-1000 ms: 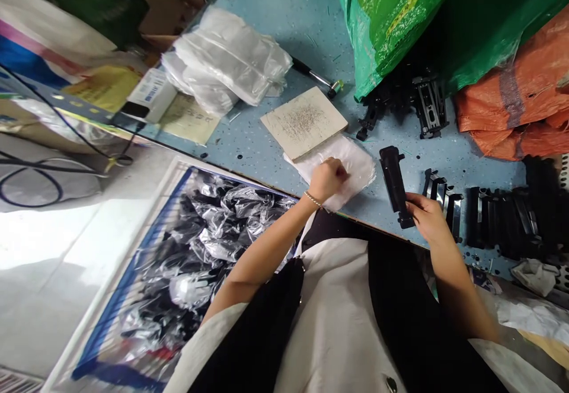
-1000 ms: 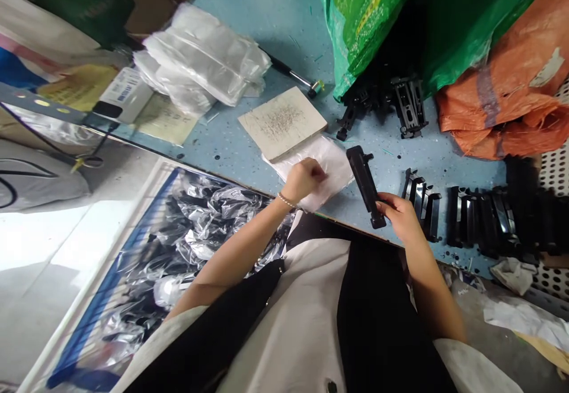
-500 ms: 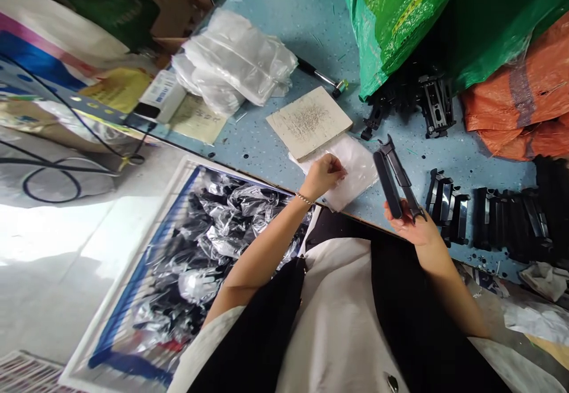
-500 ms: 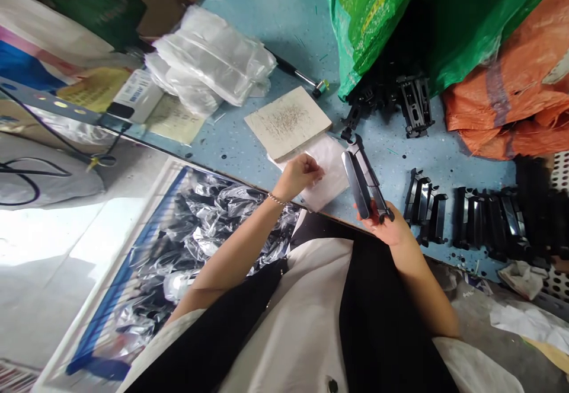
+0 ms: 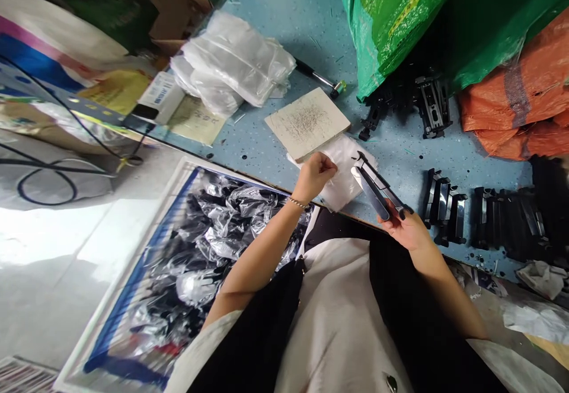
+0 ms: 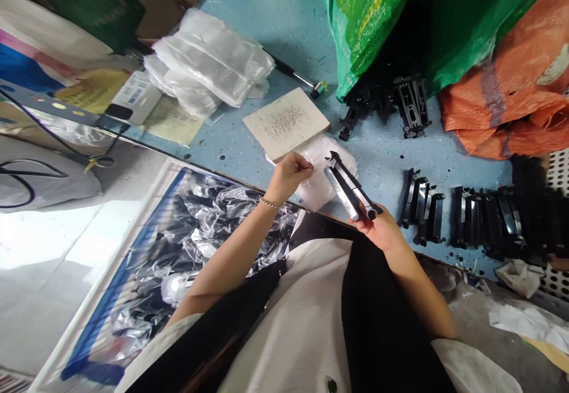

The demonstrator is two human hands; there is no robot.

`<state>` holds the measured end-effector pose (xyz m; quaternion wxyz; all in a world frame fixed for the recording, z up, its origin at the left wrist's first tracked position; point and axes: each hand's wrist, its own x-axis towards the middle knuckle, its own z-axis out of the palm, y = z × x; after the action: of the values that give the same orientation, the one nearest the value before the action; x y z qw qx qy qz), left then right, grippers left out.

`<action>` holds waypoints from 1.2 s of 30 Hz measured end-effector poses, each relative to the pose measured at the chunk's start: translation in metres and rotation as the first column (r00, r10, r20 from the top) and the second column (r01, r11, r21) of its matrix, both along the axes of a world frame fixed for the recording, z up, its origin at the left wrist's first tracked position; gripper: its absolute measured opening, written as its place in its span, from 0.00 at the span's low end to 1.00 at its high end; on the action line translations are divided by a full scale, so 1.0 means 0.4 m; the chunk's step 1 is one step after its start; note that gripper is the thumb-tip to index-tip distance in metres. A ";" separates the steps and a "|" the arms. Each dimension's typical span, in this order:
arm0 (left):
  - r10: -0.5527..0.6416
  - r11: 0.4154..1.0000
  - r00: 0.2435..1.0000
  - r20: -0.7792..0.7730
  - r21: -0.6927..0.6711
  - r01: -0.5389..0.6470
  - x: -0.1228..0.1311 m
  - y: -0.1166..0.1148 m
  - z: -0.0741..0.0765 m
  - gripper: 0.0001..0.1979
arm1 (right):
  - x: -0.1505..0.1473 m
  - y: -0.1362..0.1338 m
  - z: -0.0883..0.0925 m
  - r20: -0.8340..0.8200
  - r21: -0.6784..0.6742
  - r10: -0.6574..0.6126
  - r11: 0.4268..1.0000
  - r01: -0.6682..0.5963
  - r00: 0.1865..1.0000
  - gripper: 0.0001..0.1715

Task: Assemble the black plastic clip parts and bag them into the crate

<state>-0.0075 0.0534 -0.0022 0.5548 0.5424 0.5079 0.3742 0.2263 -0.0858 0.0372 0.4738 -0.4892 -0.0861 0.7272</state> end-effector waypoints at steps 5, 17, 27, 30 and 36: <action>0.001 0.993 0.987 -0.160 0.120 0.018 0.020 -0.004 -0.008 0.08 | -0.011 -0.003 -0.032 -0.138 -0.062 0.109 0.991 -0.119 0.984 0.14; -0.068 0.878 0.843 -0.534 0.369 0.305 -0.002 0.002 -0.037 0.22 | -0.015 -0.003 -0.020 -0.337 0.082 0.163 0.986 -0.143 0.927 0.24; -0.118 0.602 0.780 -0.614 0.580 0.548 0.016 -0.133 0.056 0.34 | -0.098 0.072 -0.085 0.151 0.105 0.142 0.982 -0.158 0.978 0.08; -0.205 0.455 0.776 -0.596 0.644 0.615 0.058 -0.211 0.106 0.32 | -0.110 0.051 -0.060 0.393 0.180 0.038 0.977 -0.117 0.919 0.10; -0.243 0.606 0.753 -0.611 0.511 0.610 -0.071 -0.296 0.206 0.23 | -0.070 -0.020 0.040 0.721 0.263 0.280 0.736 -0.624 0.633 0.18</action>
<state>-0.0357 -0.0650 0.0804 0.2442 0.8902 0.3030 0.2367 0.1982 -0.0937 0.0532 0.3162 -0.5288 -0.5474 0.5664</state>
